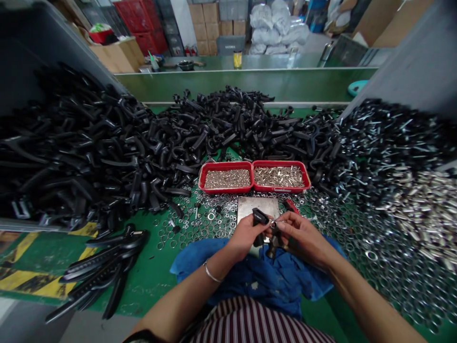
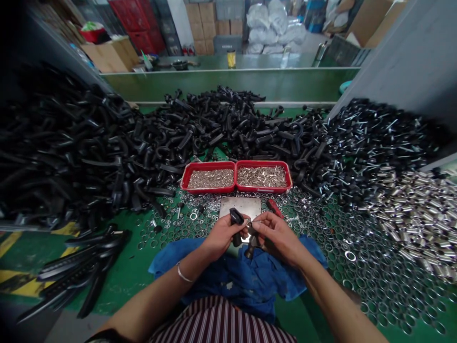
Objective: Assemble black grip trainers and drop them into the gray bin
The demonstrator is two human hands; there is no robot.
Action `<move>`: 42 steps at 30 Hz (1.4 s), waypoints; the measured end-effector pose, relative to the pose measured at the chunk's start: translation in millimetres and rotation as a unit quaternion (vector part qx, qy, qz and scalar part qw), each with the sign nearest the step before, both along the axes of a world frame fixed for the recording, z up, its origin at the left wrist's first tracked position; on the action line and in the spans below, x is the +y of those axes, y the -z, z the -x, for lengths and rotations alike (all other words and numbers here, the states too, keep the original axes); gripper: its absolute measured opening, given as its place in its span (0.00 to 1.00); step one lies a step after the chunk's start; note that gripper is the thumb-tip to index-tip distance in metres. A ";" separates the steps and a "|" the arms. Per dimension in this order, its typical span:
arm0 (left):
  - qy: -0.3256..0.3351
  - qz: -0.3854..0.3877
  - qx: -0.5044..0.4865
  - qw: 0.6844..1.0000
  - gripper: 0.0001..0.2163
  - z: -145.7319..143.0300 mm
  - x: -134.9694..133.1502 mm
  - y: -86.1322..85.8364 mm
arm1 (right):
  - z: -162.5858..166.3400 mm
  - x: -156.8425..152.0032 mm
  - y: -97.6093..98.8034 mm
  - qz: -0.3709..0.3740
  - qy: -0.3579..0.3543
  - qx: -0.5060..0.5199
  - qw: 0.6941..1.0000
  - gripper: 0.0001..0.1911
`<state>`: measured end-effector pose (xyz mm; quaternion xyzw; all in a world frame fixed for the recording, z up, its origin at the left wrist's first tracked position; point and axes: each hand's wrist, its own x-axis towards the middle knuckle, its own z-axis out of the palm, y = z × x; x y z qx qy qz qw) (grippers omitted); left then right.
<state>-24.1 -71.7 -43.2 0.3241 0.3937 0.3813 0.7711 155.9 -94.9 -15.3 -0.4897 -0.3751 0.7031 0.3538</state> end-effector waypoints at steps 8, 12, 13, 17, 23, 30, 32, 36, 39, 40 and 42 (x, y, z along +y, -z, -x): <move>0.046 -0.069 0.056 0.995 0.16 3.0 -2.1 -2.3 | -2.1 3.5 2.0 0.079 0.033 0.106 0.991 0.13; 0.073 -0.201 0.137 0.967 0.10 16.9 1.6 -11.5 | -7.9 6.9 -2.4 -0.032 0.038 -0.029 0.998 0.12; 0.080 -0.220 0.145 0.961 0.13 22.7 3.9 -14.8 | -10.3 8.1 -3.9 -0.076 0.042 -0.076 0.993 0.13; 0.097 -0.194 0.111 0.970 0.22 44.5 15.6 -21.4 | -16.9 9.8 -8.5 -0.171 0.029 -0.183 0.968 0.13; 0.026 -0.153 0.114 0.981 0.19 32.6 17.8 -12.3 | 6.5 3.5 -11.0 -0.139 0.086 -0.141 0.976 0.13; -0.002 -0.095 0.072 0.993 0.19 10.7 1.9 -2.6 | 38.9 -3.4 -7.7 -0.138 0.182 -0.127 0.965 0.17; 0.007 -0.086 0.044 0.995 0.19 12.2 -3.5 0.0 | 42.1 -6.1 -5.4 -0.149 0.180 -0.162 0.959 0.15; 0.130 -0.129 0.038 0.982 0.22 17.3 -11.1 -1.9 | 44.1 -7.1 -2.4 -0.166 0.140 -0.161 0.963 0.13; 0.241 -0.103 0.019 0.965 0.20 18.6 -11.6 -7.9 | 38.6 -4.4 -4.0 -0.159 0.080 -0.125 0.976 0.13; 0.248 -0.098 0.027 0.963 0.18 19.0 -10.7 -9.9 | 32.9 -2.8 -4.4 -0.161 0.057 -0.125 0.977 0.13; 0.217 -0.111 0.064 0.968 0.14 21.1 -6.8 -13.8 | 12.5 2.0 -2.8 -0.185 0.033 -0.176 0.966 0.13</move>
